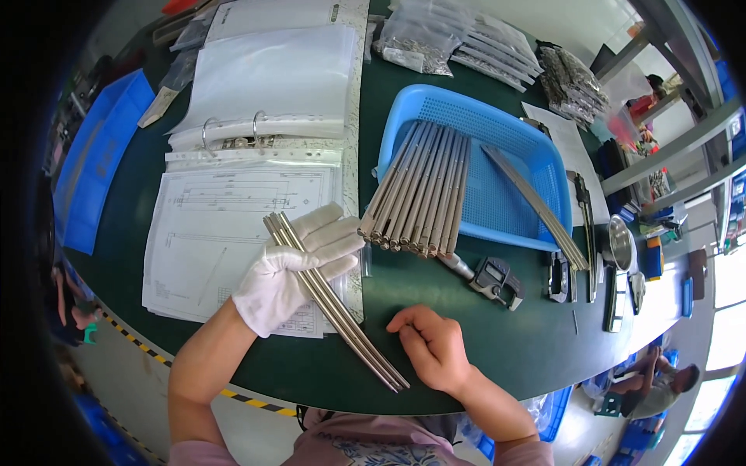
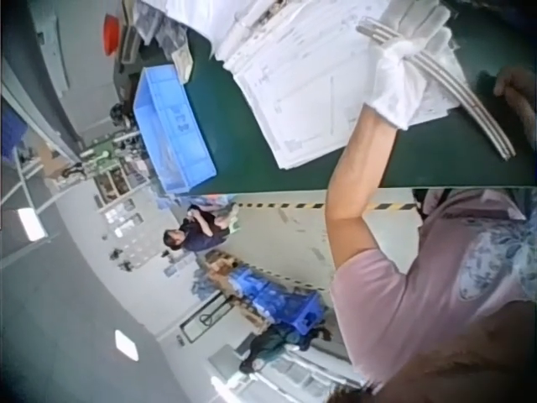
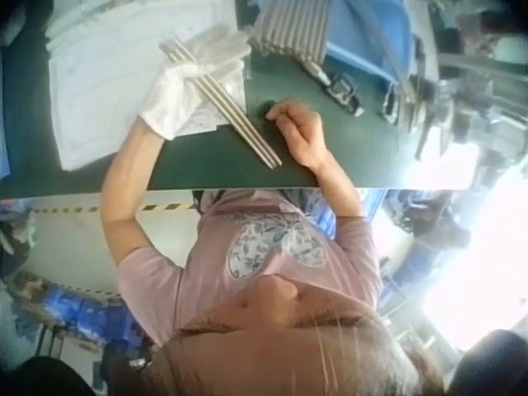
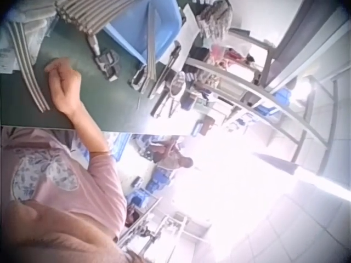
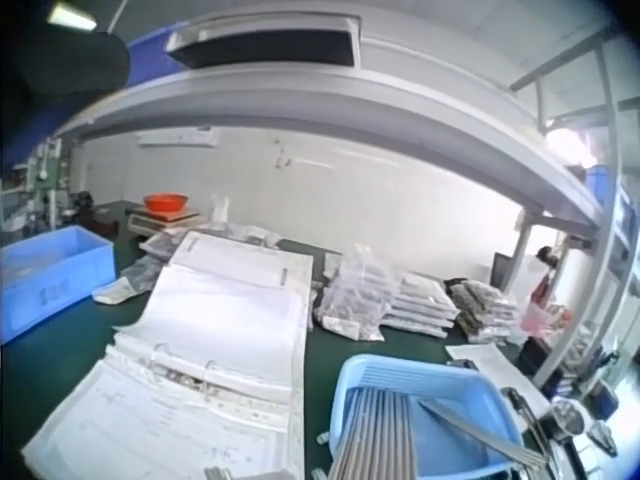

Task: Inspecting and measuring metal rods at a factory workbench using a digital caliper and referencing technical drawings in a binder.

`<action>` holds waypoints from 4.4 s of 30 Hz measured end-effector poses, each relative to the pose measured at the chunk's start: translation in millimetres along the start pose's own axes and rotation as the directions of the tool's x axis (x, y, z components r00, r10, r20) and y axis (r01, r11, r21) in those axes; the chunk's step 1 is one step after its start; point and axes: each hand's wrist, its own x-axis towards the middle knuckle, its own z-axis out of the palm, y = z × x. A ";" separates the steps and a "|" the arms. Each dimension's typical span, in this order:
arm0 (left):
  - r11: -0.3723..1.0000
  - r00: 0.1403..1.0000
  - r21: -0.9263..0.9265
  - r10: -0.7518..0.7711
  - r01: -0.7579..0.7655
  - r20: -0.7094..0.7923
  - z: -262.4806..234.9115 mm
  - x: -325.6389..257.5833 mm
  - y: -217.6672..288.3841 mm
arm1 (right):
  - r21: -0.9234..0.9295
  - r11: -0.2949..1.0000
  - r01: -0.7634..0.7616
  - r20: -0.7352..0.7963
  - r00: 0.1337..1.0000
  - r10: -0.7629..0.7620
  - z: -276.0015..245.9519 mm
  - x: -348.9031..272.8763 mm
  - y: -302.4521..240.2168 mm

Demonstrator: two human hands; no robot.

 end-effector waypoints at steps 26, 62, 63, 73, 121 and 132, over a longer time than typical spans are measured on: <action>1.000 0.996 -0.018 0.011 -0.013 -0.084 -0.8 2.7 -4.3 | -0.273 0.958 0.084 -0.027 0.995 -0.095 -2.3 2.8 -9.8; 0.997 0.981 -0.067 0.016 -0.029 -0.192 -2.5 2.4 -6.7 | -0.560 0.546 0.623 0.131 0.717 -0.684 18.2 13.7 -12.9; 0.997 0.982 -0.068 0.017 -0.030 -0.190 -2.7 2.5 -6.9 | -0.502 0.612 0.611 0.099 0.744 -0.661 17.2 14.8 -12.0; 0.996 0.984 -0.083 0.009 -0.024 -0.177 -4.0 2.7 -6.9 | -0.431 0.717 0.547 0.014 0.799 -0.601 16.6 12.0 -8.4; 0.998 0.991 -0.063 0.008 -0.016 -0.131 -4.1 3.9 -12.1 | -0.583 0.518 0.626 0.199 0.728 -0.656 25.5 11.0 -26.2; 0.999 0.992 -0.038 0.001 -0.006 -0.123 -1.9 5.1 -9.8 | -0.642 0.432 0.634 0.381 0.752 -0.537 26.7 11.7 -37.0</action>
